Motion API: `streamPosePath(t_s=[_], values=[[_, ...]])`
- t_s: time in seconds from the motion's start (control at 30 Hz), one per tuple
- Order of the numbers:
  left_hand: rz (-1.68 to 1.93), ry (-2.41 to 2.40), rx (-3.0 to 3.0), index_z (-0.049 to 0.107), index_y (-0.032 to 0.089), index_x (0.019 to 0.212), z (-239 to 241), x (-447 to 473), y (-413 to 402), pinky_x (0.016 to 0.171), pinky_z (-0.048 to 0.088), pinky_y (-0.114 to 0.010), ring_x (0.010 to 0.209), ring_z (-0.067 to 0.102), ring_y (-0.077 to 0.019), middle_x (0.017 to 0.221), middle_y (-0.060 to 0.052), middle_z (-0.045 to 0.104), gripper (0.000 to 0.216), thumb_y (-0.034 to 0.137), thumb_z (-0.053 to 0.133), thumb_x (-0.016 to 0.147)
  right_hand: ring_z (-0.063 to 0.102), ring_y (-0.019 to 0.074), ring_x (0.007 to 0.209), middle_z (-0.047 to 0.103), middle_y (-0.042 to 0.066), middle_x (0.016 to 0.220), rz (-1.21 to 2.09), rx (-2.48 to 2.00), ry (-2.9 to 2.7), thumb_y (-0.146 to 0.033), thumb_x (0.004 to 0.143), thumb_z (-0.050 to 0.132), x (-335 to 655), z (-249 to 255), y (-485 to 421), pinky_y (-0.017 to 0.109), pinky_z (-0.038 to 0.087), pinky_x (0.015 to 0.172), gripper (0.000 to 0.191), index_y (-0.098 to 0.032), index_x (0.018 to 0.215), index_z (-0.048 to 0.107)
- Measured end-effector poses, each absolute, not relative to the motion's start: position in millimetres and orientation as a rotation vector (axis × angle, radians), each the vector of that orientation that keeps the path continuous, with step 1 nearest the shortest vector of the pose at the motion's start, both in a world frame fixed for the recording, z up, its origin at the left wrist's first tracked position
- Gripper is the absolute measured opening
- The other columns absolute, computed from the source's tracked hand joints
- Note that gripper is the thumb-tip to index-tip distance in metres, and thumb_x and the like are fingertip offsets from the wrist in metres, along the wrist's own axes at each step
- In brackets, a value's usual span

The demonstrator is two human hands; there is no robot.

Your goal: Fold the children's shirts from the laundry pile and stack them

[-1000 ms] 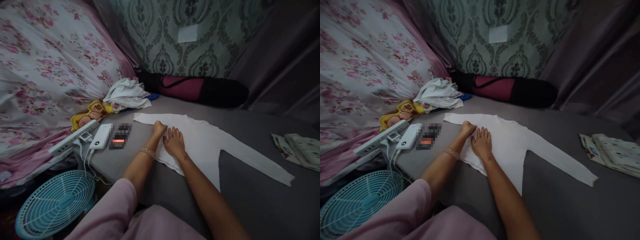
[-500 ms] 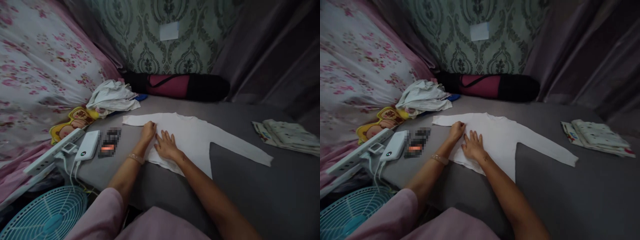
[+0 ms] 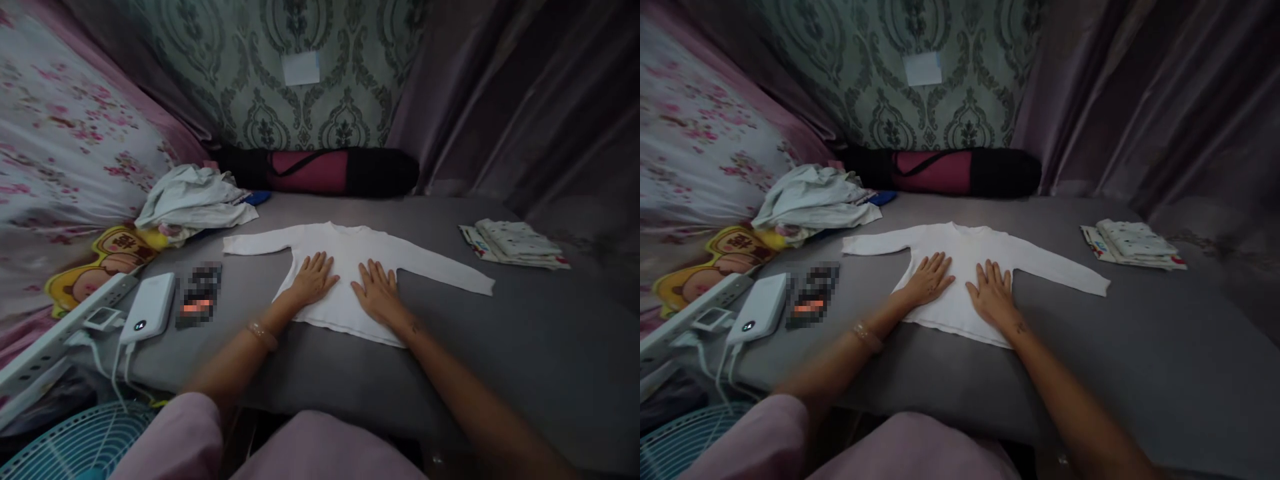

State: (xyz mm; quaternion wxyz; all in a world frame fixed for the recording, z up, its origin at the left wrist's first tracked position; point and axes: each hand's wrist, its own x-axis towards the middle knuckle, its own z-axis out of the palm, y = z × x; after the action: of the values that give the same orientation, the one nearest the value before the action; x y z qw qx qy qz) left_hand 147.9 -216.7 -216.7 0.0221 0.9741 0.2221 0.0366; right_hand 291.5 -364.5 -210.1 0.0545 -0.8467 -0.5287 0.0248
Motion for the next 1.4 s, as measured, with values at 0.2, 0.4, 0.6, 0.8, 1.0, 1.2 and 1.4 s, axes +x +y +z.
streamPosePath(t_s=[0.2,0.4,0.6,0.8,1.0,1.2,1.4], values=[[-0.037,0.523,2.975,0.025,0.015,0.152,-204,92,-215,0.119,0.015,-0.046,0.147,0.014,-0.0282,0.159,-0.015,0.019,0.071,0.06,0.021,0.097,0.017,0.0268,0.146,0.023,0.013,0.158,0.134,-2.264,-2.006,-0.046,0.1,0.026,284,-199,-425,0.051,0.015,0.118,0.059,-0.016,0.149,0.034],[-0.084,0.311,2.942,0.027,0.025,0.151,-194,39,-218,0.119,0.013,-0.046,0.148,0.014,-0.0247,0.16,-0.009,0.019,0.058,0.053,0.023,0.1,0.023,0.023,0.145,0.031,0.009,0.156,0.133,-2.036,-2.089,-0.036,0.1,0.035,280,-201,-481,0.05,0.021,0.117,0.05,-0.022,0.148,0.036],[0.217,0.146,2.879,0.053,0.024,0.133,-187,21,-234,0.111,0.031,-0.045,0.125,0.049,-0.0217,0.133,-0.01,0.056,0.038,0.037,0.038,0.1,0.054,0.0204,0.115,0.06,0.01,0.126,0.112,-1.925,-1.984,-0.026,0.098,0.044,293,-202,-499,0.037,0.047,0.097,0.032,-0.02,0.125,0.059],[0.311,0.125,2.737,0.06,0.018,0.116,-186,23,-243,0.087,0.048,-0.034,0.098,0.056,-0.0189,0.105,-0.011,0.062,0.031,0.022,0.035,0.1,0.057,0.0194,0.094,0.064,0.008,0.107,0.137,-1.996,-2.08,-0.012,0.097,0.036,293,-179,-495,0.031,0.049,0.082,0.034,-0.021,0.116,0.063],[0.215,0.132,2.621,0.065,0.019,0.099,-171,50,-222,0.08,0.051,-0.028,0.088,0.062,-0.0158,0.094,-0.007,0.066,0.028,0.031,0.04,0.099,0.062,0.0182,0.082,0.068,0.005,0.086,0.395,-2.116,-1.946,-0.041,0.099,0.038,296,-155,-461,0.032,0.047,0.081,0.038,-0.021,0.089,0.068],[0.488,0.717,2.937,0.039,0.003,0.142,-194,155,-196,0.116,0.025,-0.047,0.143,0.029,-0.0301,0.149,-0.021,0.038,0.055,0.037,0.03,0.1,0.026,0.0262,0.143,0.033,0.018,0.153,0.025,-2.379,-1.563,-0.041,0.099,0.025,313,-176,-343,0.043,0.017,0.117,0.061,-0.004,0.146,0.035],[0.309,0.974,2.987,0.03,0.0,0.148,-215,216,-175,0.12,0.011,-0.048,0.146,0.014,-0.0336,0.156,-0.02,0.026,0.066,0.044,0.023,0.099,0.012,0.0277,0.147,0.02,0.017,0.158,-0.038,-2.56,-1.394,-0.043,0.098,0.022,335,-192,-272,0.046,0.005,0.118,0.068,0.0,0.15,0.022]])
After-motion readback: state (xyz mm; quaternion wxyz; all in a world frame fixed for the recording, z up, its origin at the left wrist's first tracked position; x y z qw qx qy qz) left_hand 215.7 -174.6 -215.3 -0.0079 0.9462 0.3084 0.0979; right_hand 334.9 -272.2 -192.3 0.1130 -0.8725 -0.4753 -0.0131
